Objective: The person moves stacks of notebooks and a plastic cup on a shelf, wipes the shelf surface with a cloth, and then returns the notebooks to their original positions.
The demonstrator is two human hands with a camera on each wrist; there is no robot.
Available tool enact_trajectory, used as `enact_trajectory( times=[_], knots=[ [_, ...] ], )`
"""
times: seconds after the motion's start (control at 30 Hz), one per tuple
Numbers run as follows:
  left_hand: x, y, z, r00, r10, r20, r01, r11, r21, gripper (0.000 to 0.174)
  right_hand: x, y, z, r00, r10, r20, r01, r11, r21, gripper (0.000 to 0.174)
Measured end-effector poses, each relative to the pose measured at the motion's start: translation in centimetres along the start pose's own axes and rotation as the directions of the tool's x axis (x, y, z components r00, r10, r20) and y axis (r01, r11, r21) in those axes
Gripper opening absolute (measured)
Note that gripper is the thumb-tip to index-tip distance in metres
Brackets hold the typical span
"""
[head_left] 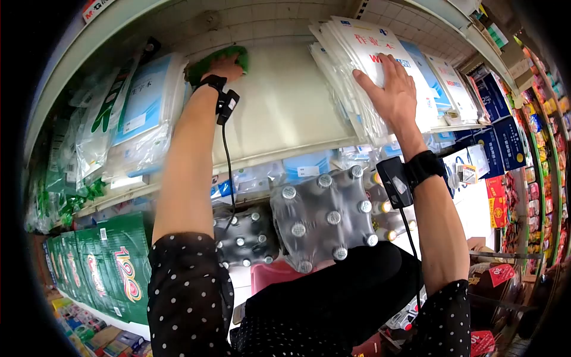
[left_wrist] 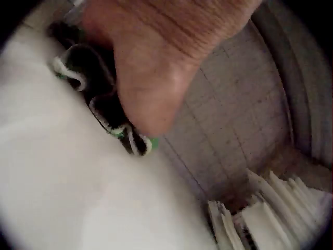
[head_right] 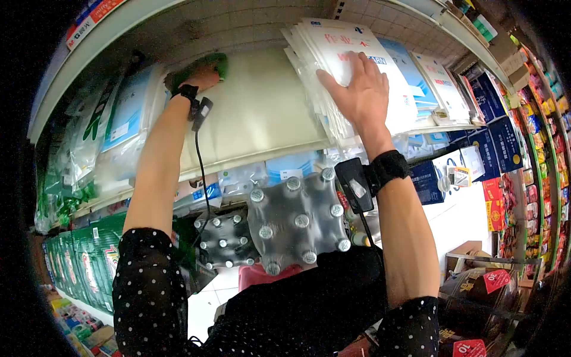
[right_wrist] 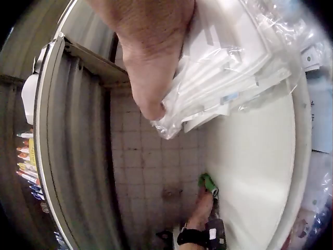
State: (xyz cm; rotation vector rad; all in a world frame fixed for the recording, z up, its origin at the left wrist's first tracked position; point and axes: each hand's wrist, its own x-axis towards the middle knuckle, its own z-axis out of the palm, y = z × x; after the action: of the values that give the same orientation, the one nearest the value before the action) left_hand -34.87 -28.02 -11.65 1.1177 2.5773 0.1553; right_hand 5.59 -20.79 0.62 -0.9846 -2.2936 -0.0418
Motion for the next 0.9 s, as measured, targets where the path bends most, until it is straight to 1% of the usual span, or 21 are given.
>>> enact_trajectory(
  times=[0.1,0.13,0.17,0.27,0.33,0.43,0.47,0.57,0.6,0.63,0.7,0.77,0.8,0.83,0.9],
  knots=[
    [2.4,-1.4,-0.5,0.998,-0.053,-0.025,0.053,0.999,-0.012,0.067,0.0,0.1,-0.1,0.998,0.024,0.062,-0.023,0.999,-0.023,0.079],
    [3.2,-2.2,-1.0,0.999,0.01,-0.033,-0.011,1.0,-0.024,0.063,0.0,0.1,-0.3,0.998,0.014,0.058,-0.013,1.0,-0.015,0.079],
    [4.0,-2.6,-1.7,0.999,0.038,-0.036,-0.039,0.999,-0.012,0.062,0.0,-0.1,-0.4,0.999,0.008,0.052,-0.008,1.0,-0.01,0.078],
    [3.5,-2.7,-3.4,0.998,0.047,-0.048,-0.045,0.998,0.04,0.06,-0.3,-0.2,-0.3,0.999,0.028,0.039,-0.028,1.0,-0.011,0.078],
    [2.8,-2.2,-3.6,0.994,0.036,-0.104,-0.031,0.998,0.053,0.059,-0.2,-0.3,-0.3,0.999,0.044,0.028,-0.044,0.999,-0.012,0.079],
    [2.4,-1.8,-2.3,0.974,0.046,-0.222,-0.038,0.998,0.04,0.063,-0.2,-0.5,-0.4,0.996,0.079,0.029,-0.079,0.997,-0.004,0.08],
    [3.8,-2.6,-1.2,0.939,0.116,-0.324,-0.037,0.97,0.24,0.065,-0.3,-0.6,-0.4,0.996,0.085,0.036,-0.085,0.996,-0.014,0.081],
    [-2.2,0.3,-2.9,0.962,0.165,-0.219,-0.101,0.956,0.277,0.067,-0.3,-0.3,-0.2,0.998,0.064,0.013,-0.064,0.998,-0.018,0.081],
    [-2.8,-0.2,-2.4,0.91,0.284,-0.301,-0.213,0.945,0.247,0.066,-0.3,-0.3,0.0,0.998,0.07,0.008,-0.07,0.997,-0.033,0.081],
    [-3.2,-0.7,-2.3,0.898,0.32,-0.301,-0.249,0.935,0.251,0.064,-0.2,-0.2,0.1,0.998,0.057,-0.013,-0.057,0.998,-0.019,0.079],
    [-8.8,2.0,-2.1,0.871,0.397,-0.289,-0.329,0.909,0.256,0.059,-0.4,-0.1,0.3,0.998,0.04,-0.049,-0.04,0.999,0.002,0.075],
    [-11.7,1.9,-1.0,0.764,0.584,-0.275,-0.536,0.811,0.234,0.052,-0.3,0.0,0.3,0.998,0.034,-0.056,-0.034,0.999,0.003,0.075],
    [-13.1,2.0,-0.2,0.668,0.683,-0.296,-0.637,0.73,0.247,0.051,-0.4,0.0,0.3,0.998,0.035,-0.052,-0.035,0.999,0.004,0.076],
    [-14.3,2.4,0.8,0.689,0.665,-0.289,-0.609,0.747,0.267,0.051,-0.4,0.0,0.3,0.998,0.036,-0.051,-0.036,0.999,0.004,0.076],
    [-17.6,2.5,1.6,0.633,0.735,-0.242,-0.687,0.678,0.262,0.051,-0.4,0.1,0.4,0.998,0.044,-0.045,-0.044,0.999,0.003,0.077]
  ],
)
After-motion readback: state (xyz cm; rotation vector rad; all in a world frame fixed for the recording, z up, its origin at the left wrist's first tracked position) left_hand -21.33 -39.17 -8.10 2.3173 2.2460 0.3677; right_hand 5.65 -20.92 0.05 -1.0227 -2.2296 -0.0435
